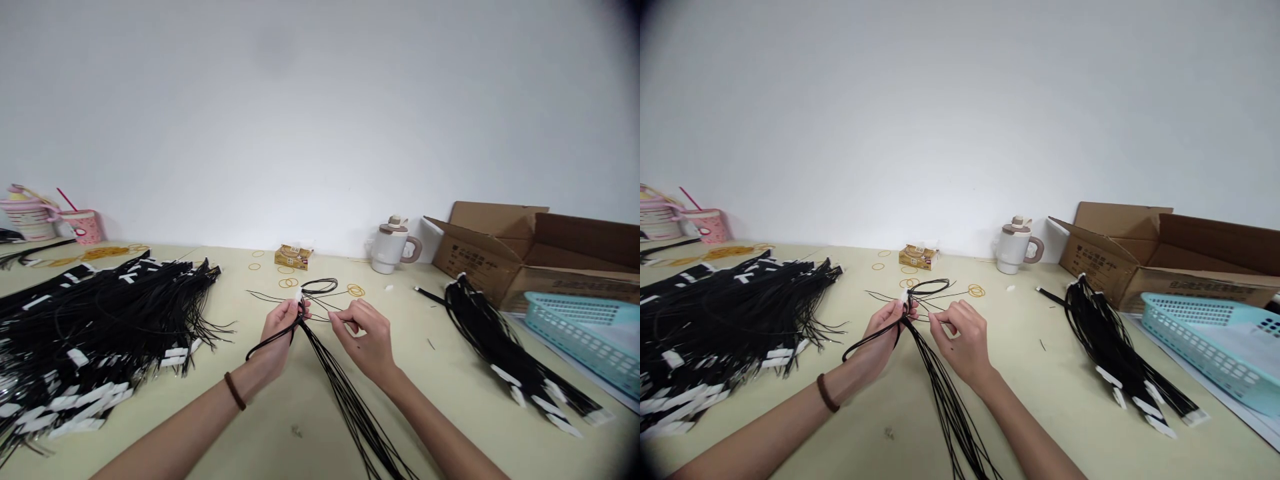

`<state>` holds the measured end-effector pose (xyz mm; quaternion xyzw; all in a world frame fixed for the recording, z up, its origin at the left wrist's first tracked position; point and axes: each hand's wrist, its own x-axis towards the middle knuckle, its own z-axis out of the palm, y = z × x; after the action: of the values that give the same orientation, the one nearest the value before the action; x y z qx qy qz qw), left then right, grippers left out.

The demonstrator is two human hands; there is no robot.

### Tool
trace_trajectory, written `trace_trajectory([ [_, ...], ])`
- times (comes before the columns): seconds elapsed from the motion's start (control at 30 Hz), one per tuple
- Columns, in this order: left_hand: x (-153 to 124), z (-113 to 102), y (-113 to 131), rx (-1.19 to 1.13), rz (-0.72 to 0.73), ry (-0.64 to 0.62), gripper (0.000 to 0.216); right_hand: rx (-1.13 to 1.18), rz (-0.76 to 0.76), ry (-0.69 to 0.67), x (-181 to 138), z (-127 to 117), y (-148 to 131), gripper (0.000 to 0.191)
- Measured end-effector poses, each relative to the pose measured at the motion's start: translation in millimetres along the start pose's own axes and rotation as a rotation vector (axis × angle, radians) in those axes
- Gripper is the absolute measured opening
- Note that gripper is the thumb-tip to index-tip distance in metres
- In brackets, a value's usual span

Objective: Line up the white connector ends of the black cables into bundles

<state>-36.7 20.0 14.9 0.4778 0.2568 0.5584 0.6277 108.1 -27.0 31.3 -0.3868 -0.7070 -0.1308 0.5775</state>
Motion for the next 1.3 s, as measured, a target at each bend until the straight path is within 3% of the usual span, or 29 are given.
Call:
trace_trajectory([
  [0.43,2.9,-4.4,-4.5,0.112,0.049,-0.009,0.026,0.113,0.243,-0.027,0.7,0.4,-1.2,0.024],
  [0.7,1.9,-2.4,-2.1,0.126,0.017,-0.015,0.028,-0.055,0.091,-0.194,-3.2,3.5,0.8,0.020],
  [0.87,-0.4,-1.8,-0.8,0.208,0.027,-0.047,0.030,-0.128,0.035,-0.223,-4.4,3.5,2.3,0.018],
  [1.07,0.1,-1.9,-2.5,0.270,0.067,-0.076,0.030,-0.082,0.030,-0.264,-3.9,3.6,0.4,0.019],
  [1.3,0.1,-2.4,-4.1,0.185,0.025,-0.128,0.027,-0.051,0.060,-0.291,-1.7,3.0,0.0,0.023],
])
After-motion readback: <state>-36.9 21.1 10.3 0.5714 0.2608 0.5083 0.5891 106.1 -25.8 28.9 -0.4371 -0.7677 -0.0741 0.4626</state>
